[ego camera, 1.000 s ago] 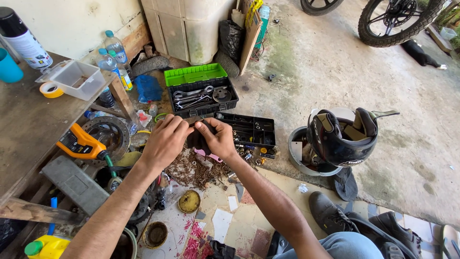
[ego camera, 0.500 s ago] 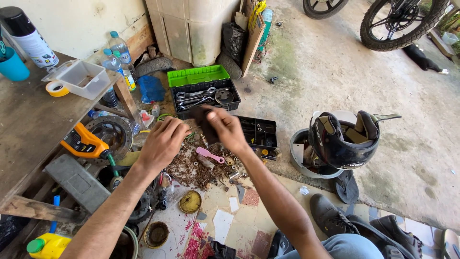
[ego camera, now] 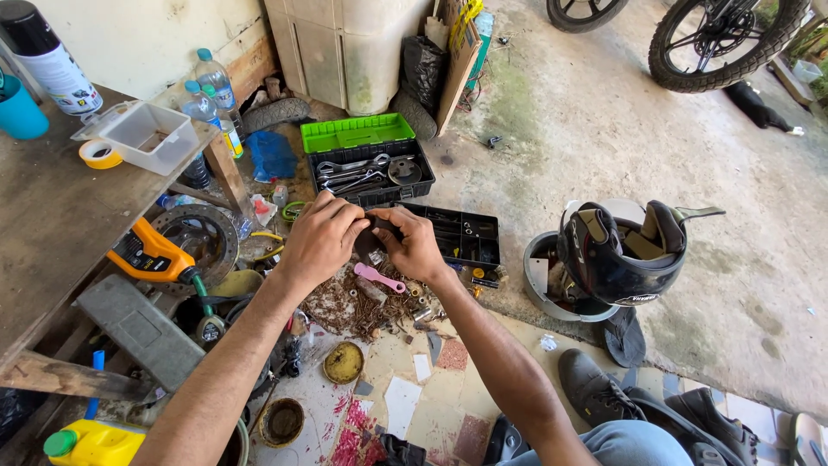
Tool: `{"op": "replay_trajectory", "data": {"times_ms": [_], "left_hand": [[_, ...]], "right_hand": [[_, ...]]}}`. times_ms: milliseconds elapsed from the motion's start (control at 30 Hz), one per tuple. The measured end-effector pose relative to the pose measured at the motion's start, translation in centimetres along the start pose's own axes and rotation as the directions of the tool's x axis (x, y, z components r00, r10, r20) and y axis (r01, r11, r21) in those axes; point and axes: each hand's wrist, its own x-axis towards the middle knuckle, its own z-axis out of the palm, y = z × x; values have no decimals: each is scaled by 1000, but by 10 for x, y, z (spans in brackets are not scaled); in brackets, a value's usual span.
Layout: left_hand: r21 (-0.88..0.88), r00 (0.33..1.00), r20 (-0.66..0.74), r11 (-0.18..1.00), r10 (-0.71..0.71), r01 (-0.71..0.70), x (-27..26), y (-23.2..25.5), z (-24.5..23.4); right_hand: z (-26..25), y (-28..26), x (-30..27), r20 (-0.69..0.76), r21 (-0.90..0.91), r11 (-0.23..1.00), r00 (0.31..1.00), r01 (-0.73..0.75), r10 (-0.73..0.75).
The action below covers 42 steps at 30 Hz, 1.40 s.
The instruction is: The recorder is disassembling and repairing a small mechanical carburetor component, inspecting jets and needles among parts on the floor.
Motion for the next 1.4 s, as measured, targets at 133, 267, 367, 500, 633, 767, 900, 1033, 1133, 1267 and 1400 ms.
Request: {"op": "replay_trajectory", "data": {"times_ms": [133, 267, 367, 500, 633, 767, 900, 1033, 1133, 1267, 1400], "left_hand": [[13, 999, -28, 999, -39, 40, 4, -6, 13], [-263, 678, 453, 639, -579, 722, 1, -16, 31], [-320, 552, 472, 450, -687, 834, 0, -20, 22], [-577, 523, 481, 195, -703, 793, -22, -50, 31], [-596, 412, 536, 16, -737, 803, -33, -55, 45], [-593, 369, 586, -71, -721, 802, -46, -63, 65], [-591, 351, 604, -106, -716, 800, -59, -72, 81], [-595, 336, 600, -124, -726, 794, -84, -91, 110], [-627, 346, 574, -126, -742, 769, -100, -95, 121], [-620, 334, 554, -110, -763, 776, -98, -88, 113], [-637, 410, 499, -3, -764, 771, -78, -77, 90]], "right_hand": [[0, 2, 5, -5, -160, 983, 995, 93, -95], [6, 9, 6, -37, -238, 954, 979, 184, -198], [16, 38, -1, -106, -251, 966, 990, 61, -90], [25, 62, -5, -188, -175, 972, 975, -154, 121], [45, 78, -16, -140, -208, 973, 987, -103, 74], [67, 100, -30, -5, -185, 967, 984, -174, 176], [90, 127, -51, 148, -171, 929, 924, -328, 353], [99, 145, -73, 261, -312, 902, 886, -298, 382], [101, 154, -84, 358, -405, 855, 805, -323, 474], [91, 147, -69, 320, -311, 872, 822, -378, 470], [67, 96, -29, 292, -74, 819, 773, -568, 563]]}}
